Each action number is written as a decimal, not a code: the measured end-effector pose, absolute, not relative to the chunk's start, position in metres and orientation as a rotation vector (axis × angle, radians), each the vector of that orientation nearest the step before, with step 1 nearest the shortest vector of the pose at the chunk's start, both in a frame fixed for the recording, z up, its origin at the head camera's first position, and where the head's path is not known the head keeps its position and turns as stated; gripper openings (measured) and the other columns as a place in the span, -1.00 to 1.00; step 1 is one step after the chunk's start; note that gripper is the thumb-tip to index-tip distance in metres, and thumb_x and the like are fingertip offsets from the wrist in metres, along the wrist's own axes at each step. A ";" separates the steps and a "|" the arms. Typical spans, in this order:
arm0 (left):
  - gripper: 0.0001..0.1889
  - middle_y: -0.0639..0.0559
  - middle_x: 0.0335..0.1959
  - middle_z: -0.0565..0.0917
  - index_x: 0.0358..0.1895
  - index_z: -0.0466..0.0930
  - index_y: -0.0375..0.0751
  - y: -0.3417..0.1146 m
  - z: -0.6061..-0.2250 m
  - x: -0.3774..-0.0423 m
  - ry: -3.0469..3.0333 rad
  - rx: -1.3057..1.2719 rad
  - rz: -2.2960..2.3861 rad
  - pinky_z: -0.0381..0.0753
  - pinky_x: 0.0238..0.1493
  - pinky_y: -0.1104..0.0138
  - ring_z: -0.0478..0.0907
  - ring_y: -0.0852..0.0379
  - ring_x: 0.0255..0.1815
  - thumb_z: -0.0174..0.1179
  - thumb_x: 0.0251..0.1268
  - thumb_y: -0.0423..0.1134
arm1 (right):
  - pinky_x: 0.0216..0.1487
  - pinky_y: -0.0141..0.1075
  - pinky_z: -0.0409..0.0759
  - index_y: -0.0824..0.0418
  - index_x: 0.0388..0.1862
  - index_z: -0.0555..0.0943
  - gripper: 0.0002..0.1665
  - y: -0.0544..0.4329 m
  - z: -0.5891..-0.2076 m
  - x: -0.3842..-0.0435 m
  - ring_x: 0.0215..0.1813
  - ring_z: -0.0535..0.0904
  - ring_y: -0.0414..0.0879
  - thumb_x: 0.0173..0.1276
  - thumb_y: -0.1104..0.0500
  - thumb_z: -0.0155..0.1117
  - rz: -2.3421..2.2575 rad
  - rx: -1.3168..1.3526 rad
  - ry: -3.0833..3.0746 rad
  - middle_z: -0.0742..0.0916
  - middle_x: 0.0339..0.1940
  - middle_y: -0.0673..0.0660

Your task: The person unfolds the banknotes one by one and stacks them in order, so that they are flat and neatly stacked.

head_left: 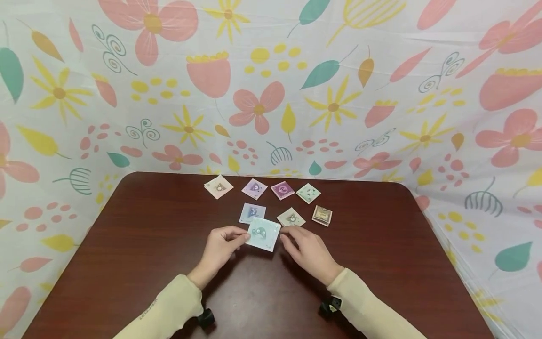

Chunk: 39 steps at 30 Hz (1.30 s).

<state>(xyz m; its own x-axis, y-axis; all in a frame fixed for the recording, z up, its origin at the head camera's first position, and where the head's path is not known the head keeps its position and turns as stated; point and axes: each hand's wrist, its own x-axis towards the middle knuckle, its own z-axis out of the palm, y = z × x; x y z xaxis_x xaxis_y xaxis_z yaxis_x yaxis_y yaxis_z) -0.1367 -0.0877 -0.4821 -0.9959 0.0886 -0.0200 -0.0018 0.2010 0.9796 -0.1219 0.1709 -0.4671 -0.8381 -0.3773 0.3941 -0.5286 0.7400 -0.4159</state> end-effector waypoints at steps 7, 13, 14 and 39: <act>-0.94 -0.21 -0.46 0.78 -0.28 0.82 -0.26 -0.080 -0.490 -0.134 2.343 0.113 1.926 0.57 -0.56 0.31 0.66 0.00 -0.52 0.46 0.27 -0.33 | -0.17 -0.27 0.61 0.03 -0.07 0.65 -0.88 0.169 -0.469 -0.125 -0.25 0.56 -0.26 0.48 0.13 0.40 0.856 0.646 -2.672 0.71 -0.15 -0.10; -0.93 -0.17 -0.50 0.76 -0.29 0.78 -0.25 -0.075 -0.495 -0.128 2.309 0.191 1.850 0.53 -0.54 0.37 0.66 0.05 -0.52 0.44 0.31 -0.31 | -0.23 -0.30 0.56 0.03 -0.14 0.65 -0.89 0.170 -0.475 -0.126 -0.32 0.51 -0.27 0.45 0.13 0.44 0.931 0.571 -2.664 0.70 -0.24 -0.13; -0.93 -0.18 -0.49 0.77 -0.29 0.77 -0.25 -0.074 -0.496 -0.127 2.302 0.203 1.846 0.51 -0.55 0.38 0.66 0.06 -0.52 0.44 0.32 -0.32 | -0.24 -0.30 0.56 0.04 -0.14 0.65 -0.88 0.170 -0.475 -0.127 -0.32 0.51 -0.27 0.44 0.14 0.44 0.944 0.564 -2.658 0.71 -0.26 -0.13; -0.74 -0.17 -0.32 0.80 -0.16 0.77 -0.33 -0.077 -0.498 -0.133 2.218 0.442 1.853 0.56 -0.50 0.35 0.68 0.05 -0.42 0.20 0.58 -0.20 | -0.18 -0.36 0.61 0.10 -0.19 0.72 -0.89 0.183 -0.469 -0.127 -0.22 0.60 -0.25 0.42 0.31 0.41 1.277 0.661 -2.556 0.77 -0.26 -0.03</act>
<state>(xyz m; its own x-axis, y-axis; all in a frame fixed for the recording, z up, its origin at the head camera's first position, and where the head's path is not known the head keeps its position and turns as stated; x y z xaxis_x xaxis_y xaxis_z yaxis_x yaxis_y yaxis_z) -0.1329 -0.0774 -0.4985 -0.9313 0.3633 0.0258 0.0900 0.1610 0.9828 -0.1274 0.1829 -0.4694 -0.8779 -0.2981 0.3747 -0.4786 0.5243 -0.7043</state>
